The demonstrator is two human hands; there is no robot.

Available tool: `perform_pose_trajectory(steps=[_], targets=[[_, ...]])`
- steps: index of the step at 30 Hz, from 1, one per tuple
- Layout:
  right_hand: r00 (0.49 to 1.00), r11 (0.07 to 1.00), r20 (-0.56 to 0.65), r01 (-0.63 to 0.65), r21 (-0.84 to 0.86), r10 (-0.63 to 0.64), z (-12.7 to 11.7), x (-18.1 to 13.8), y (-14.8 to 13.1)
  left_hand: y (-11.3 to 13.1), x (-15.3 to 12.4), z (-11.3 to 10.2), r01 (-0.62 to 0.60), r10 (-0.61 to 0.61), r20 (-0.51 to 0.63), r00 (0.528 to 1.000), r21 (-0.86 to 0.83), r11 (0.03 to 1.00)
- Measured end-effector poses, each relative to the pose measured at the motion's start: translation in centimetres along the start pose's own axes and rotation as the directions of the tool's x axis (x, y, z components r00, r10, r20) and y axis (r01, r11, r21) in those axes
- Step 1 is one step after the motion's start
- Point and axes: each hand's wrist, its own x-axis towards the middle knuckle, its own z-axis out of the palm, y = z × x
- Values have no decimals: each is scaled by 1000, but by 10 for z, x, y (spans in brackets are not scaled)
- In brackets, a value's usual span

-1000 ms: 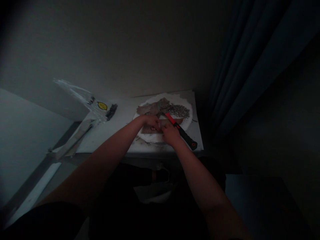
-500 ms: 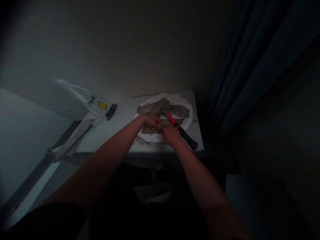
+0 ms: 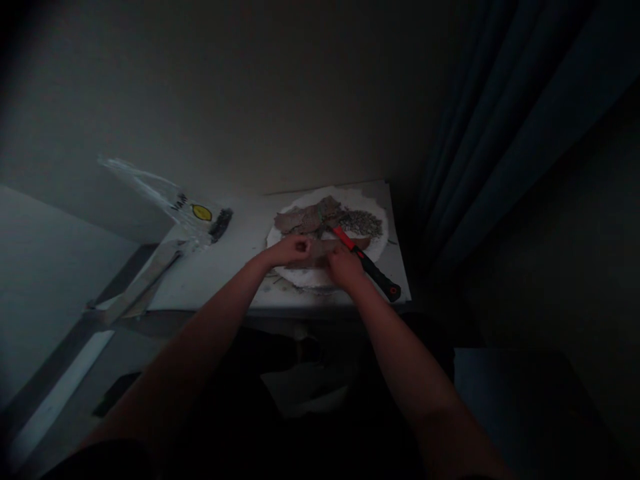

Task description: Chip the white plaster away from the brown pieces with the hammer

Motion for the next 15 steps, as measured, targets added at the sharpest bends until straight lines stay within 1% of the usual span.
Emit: perform_pose_trajectory(steps=[2, 4, 6, 9, 11, 13, 15], targets=[[998, 1000, -56, -4, 14, 5, 5, 7, -2, -14, -17, 5, -9, 7, -63, 998, -36, 999], [994, 998, -107, 21, 54, -16, 12, 15, -3, -28, -30, 12, -30, 28, -119, 992, -16, 999], [992, 994, -124, 45, 100, -33, 18, 24, -3, -40, -37, 20, -93, 105, -186, 977, 73, 993], [996, 990, -89, 34, 135, -22, 23, 36, -1, -48, -40, 28, -165, 232, -252, 940, 260, 951], [999, 991, -31, 15, 136, -11, 21, 43, 0, -47, -38, 29, -170, 266, -224, 937, 372, 913], [999, 991, 51, -6, 134, -1, 16, 50, 1, -44, -33, 26, -177, 273, -155, 949, 454, 873], [991, 991, 136, -25, 128, 7, 10, 55, 1, -39, -27, 20, -188, 263, -86, 961, 495, 849]])
